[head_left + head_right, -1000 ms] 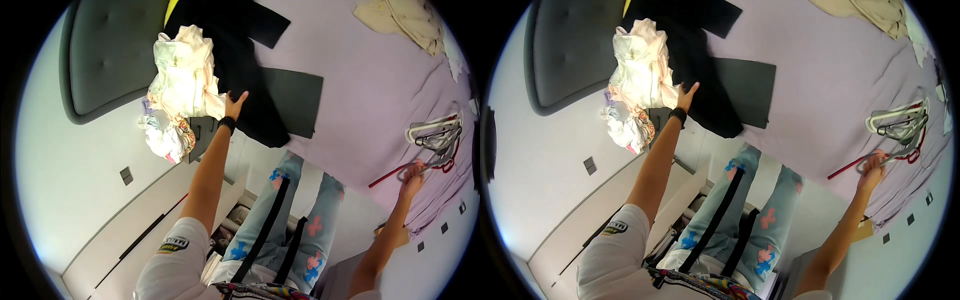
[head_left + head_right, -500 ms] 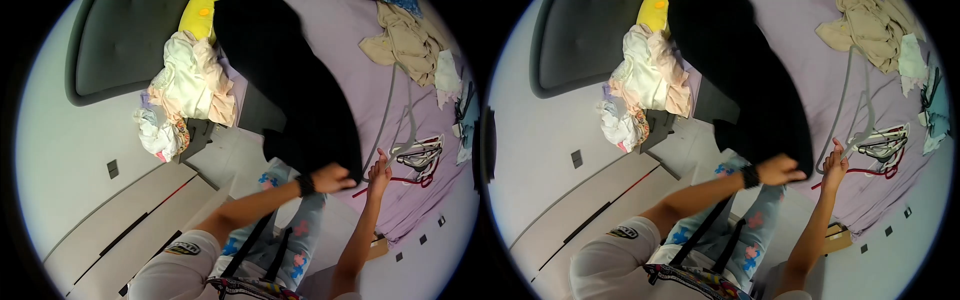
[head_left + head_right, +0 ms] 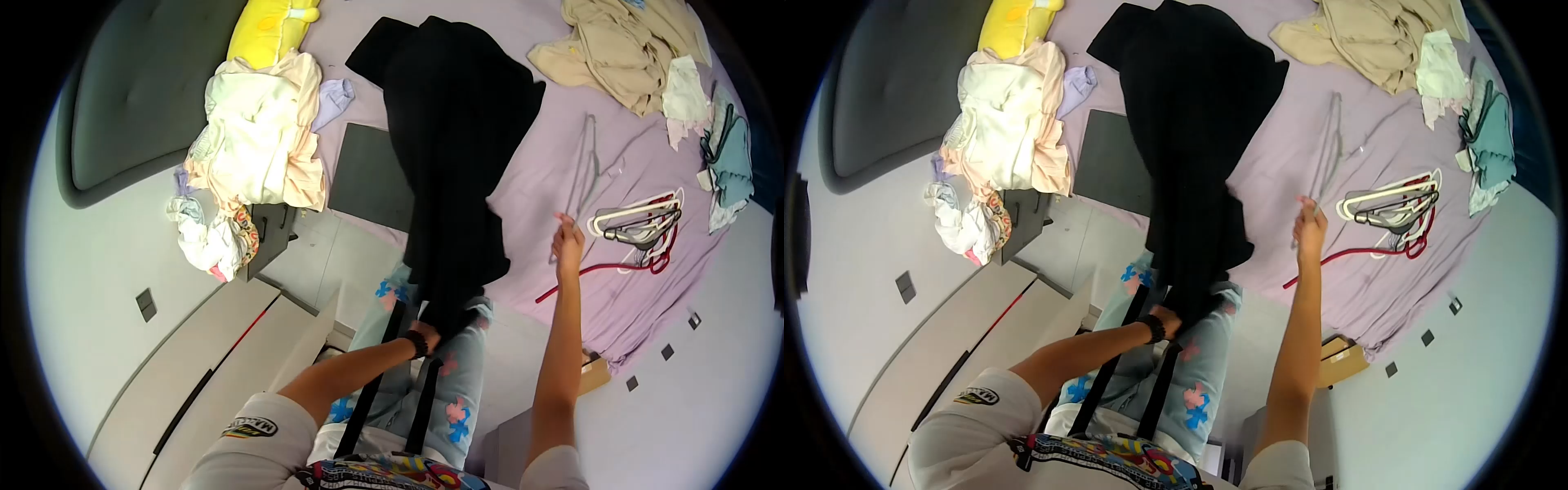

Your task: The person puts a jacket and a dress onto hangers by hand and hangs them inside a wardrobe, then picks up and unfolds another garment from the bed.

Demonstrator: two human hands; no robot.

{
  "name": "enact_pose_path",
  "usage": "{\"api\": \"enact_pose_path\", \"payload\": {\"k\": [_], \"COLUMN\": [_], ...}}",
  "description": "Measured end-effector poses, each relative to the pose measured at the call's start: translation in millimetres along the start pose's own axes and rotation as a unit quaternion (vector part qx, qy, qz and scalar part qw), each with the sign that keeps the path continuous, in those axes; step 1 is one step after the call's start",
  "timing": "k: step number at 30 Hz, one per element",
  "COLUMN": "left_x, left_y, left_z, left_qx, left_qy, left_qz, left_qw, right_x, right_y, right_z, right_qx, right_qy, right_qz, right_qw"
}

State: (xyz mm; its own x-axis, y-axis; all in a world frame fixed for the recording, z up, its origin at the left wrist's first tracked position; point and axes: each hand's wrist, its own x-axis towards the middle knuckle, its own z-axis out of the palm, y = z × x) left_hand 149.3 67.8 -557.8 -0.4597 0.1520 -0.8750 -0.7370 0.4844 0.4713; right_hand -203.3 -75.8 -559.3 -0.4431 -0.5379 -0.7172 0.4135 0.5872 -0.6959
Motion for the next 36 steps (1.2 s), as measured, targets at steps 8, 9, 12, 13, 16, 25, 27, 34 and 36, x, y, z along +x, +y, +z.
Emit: {"api": "enact_pose_path", "payload": {"k": [8,9,12,13,16,25,27,34,36], "left_x": [-60,-52,-6,8,11,-63,-86,-83,-63], "left_y": [-41,-50,-90,-96,-103,-262,-273,-252,-304], "left_z": [-254,-296,-395,-419,-463,-367,-343,-384,-388], "left_qx": [-0.225,-0.222,-0.219,-0.16,-0.157,-0.177,-0.257,-0.174,-0.26], "left_qy": [0.669,0.751,0.828,0.851,0.703,0.692,0.589,0.624,0.562], "left_qz": [-0.014,-0.026,-0.081,-0.088,-0.27,-0.128,-0.233,-0.39,-0.354], "left_qw": [0.709,0.621,0.509,0.491,0.638,0.688,0.73,0.655,0.701], "right_x": [66,73,92,96,104,32,28,-15,-38], "right_y": [35,37,23,15,-16,-61,-33,17,11], "right_z": [104,123,180,191,201,126,92,-2,-11], "right_qx": [0.092,0.064,0.071,0.097,0.043,0.2,0.101,-0.297,-0.344], "right_qy": [-0.038,-0.013,0.077,0.132,0.12,0.141,0.219,0.272,0.303], "right_qz": [0.089,0.095,0.038,-0.017,-0.007,-0.106,-0.096,-0.097,-0.098], "right_qw": [0.991,0.993,0.994,0.986,0.992,0.964,0.966,0.91,0.883]}}
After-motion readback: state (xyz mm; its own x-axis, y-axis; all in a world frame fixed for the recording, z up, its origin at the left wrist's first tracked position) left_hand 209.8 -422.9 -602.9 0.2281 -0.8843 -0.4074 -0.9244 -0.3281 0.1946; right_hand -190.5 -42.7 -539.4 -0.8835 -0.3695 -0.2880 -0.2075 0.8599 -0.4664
